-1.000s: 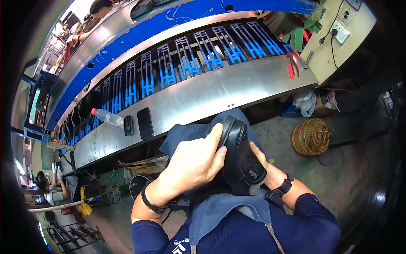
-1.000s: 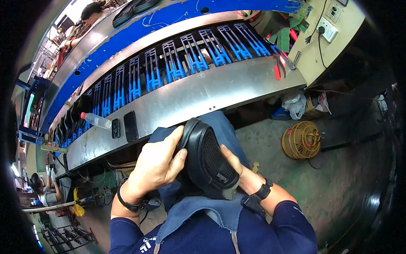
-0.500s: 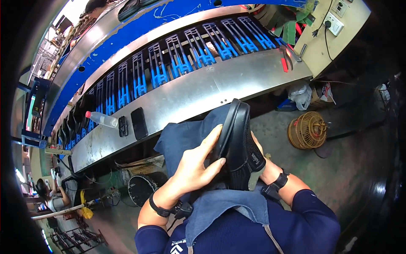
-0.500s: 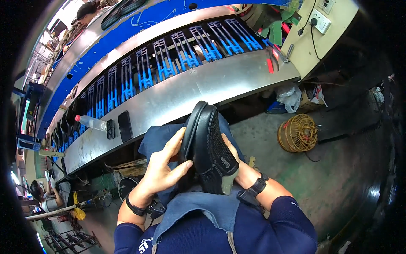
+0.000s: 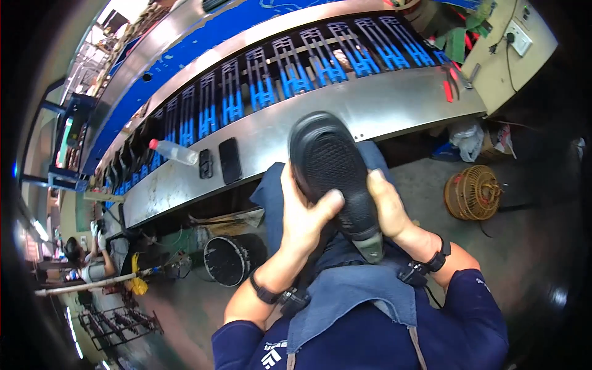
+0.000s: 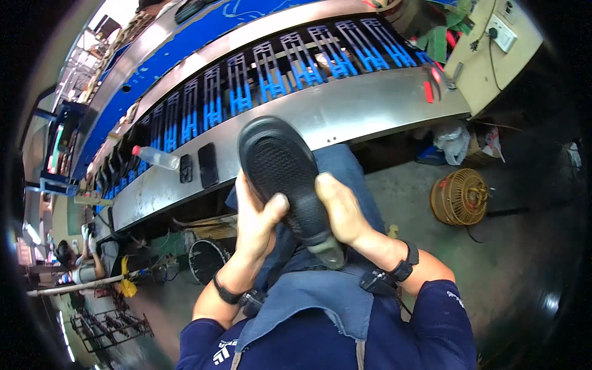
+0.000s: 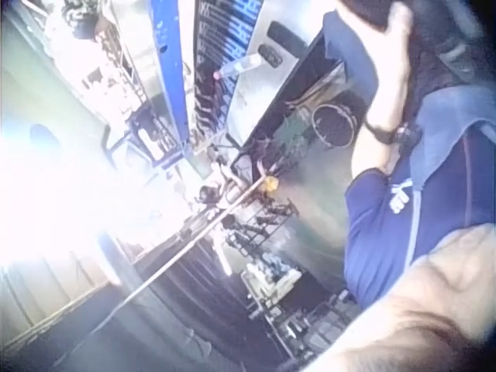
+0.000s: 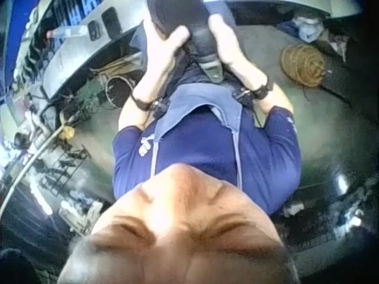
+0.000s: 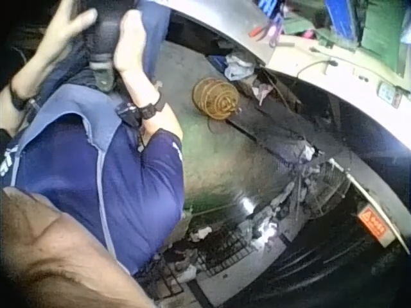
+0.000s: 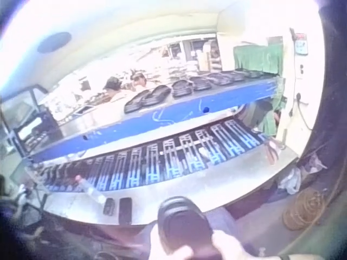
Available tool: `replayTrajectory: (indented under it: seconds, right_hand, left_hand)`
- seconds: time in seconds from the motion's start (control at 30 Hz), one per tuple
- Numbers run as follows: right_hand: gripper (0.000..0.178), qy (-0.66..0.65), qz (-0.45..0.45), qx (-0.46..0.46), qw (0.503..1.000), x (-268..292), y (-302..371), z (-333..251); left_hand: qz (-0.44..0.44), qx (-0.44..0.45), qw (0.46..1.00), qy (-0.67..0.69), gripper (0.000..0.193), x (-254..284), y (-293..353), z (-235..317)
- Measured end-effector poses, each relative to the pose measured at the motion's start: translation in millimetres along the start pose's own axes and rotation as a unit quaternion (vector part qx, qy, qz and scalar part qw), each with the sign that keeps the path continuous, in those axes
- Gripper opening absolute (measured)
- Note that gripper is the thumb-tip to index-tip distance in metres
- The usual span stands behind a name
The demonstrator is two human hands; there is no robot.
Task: Assembling and checking shoe soles and uppers on an assembly line workstation.
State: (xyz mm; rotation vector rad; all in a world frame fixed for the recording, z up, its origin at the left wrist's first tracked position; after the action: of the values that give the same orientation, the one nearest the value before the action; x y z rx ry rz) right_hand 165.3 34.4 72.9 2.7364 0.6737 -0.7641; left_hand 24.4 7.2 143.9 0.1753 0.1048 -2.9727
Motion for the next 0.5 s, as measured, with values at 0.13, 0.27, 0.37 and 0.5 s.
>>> replayTrajectory:
  seconds: [0.13,0.27,0.37,0.5]
  right_hand:
    - [0.087,0.447,-0.115,0.106,0.881,-92.0,7.2,-23.7]
    - [0.056,0.454,-0.249,0.152,0.842,-110.7,19.0,-41.5]
    - [0.055,0.455,-0.201,0.227,0.837,-128.2,-19.8,-67.0]
    - [0.069,0.400,-0.327,0.290,0.806,-156.6,-43.4,-65.6]
  left_hand:
    - [-0.021,0.141,0.954,0.262,0.075,61.9,0.8,-61.2]
    - [-0.083,0.114,0.901,0.409,0.080,93.5,21.5,-53.8]
    - [-0.046,0.123,0.919,0.371,0.087,94.5,31.9,-52.2]
    - [-0.063,0.127,0.920,0.365,0.080,80.0,38.0,-42.4]
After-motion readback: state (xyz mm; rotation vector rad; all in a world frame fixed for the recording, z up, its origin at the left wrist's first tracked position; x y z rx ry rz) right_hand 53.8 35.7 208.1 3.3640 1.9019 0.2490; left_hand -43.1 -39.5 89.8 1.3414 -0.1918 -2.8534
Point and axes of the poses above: each hand's wrist, its own y-axis away from the middle knuckle, its own x-axis out of the back of the hand, z = x × y, the point moved 8 cm from there along -y, towards the middle knuckle, and after that the axes turned 13 degrees about -y, right-handed, at the moved point
